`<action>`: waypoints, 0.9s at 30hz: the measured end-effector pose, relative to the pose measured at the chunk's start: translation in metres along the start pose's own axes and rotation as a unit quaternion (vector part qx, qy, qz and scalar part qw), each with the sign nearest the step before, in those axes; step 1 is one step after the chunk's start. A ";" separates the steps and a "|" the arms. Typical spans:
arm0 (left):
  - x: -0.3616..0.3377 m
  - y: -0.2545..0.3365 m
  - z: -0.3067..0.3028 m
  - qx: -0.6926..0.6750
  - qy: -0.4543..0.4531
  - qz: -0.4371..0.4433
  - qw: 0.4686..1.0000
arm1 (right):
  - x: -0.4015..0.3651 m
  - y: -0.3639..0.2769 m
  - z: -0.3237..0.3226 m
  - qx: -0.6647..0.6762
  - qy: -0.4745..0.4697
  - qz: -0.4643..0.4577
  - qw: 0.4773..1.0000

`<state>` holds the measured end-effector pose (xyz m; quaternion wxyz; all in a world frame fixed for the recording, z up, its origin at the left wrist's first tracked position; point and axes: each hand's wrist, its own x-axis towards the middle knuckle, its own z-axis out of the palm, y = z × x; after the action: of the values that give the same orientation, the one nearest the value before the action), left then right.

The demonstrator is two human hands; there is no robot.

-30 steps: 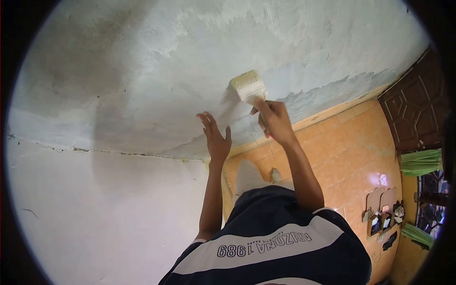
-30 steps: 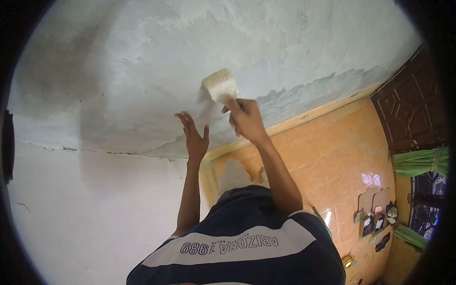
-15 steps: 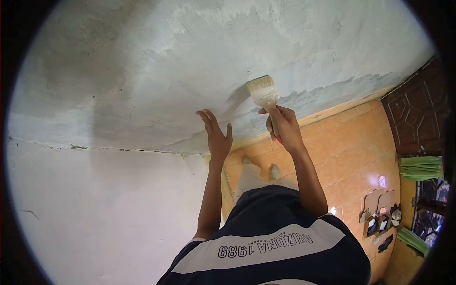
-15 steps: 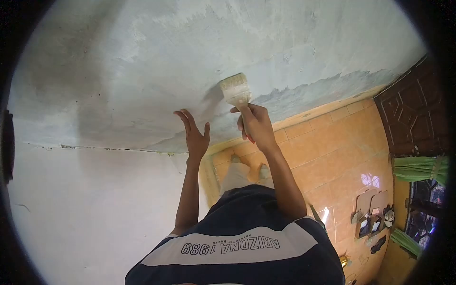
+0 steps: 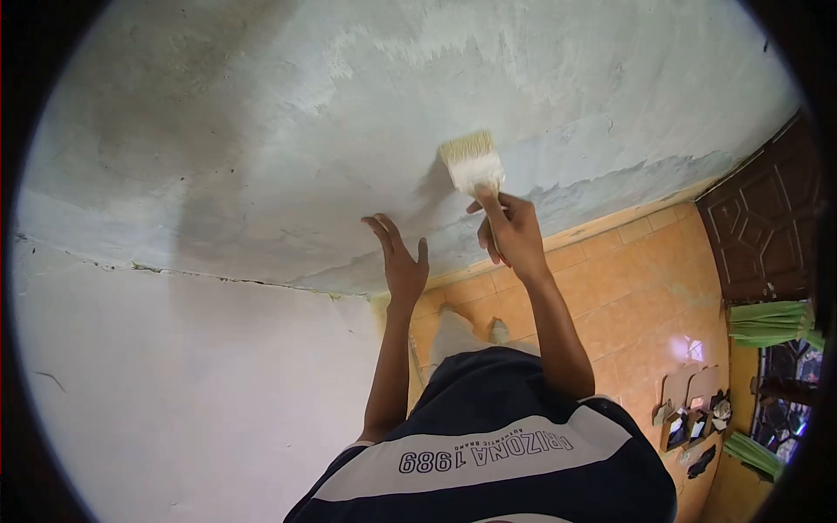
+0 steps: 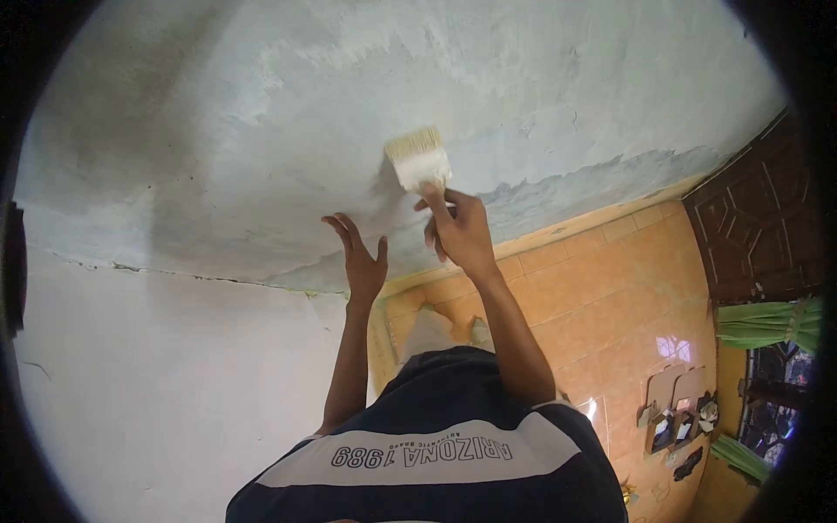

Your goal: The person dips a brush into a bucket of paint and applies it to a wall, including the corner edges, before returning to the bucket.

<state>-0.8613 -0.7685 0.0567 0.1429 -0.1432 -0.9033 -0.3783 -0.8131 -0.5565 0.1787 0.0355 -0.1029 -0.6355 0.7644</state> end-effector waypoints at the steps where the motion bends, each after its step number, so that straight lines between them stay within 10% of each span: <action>1: 0.001 0.000 0.001 -0.002 0.003 0.002 1.000 | -0.001 0.009 -0.003 -0.004 0.008 0.017 1.000; 18: -0.001 -0.001 0.009 0.075 0.018 -0.020 0.997 | -0.019 -0.058 0.006 -0.005 -0.002 -0.065 0.998; 27: -0.002 -0.001 0.011 0.047 0.030 -0.005 0.998 | -0.003 0.034 -0.010 -0.020 -0.022 0.044 0.999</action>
<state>-0.8614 -0.7616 0.0484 0.1751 -0.1203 -0.9160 -0.3404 -0.8053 -0.5543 0.1442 -0.0139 -0.1148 -0.6465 0.7541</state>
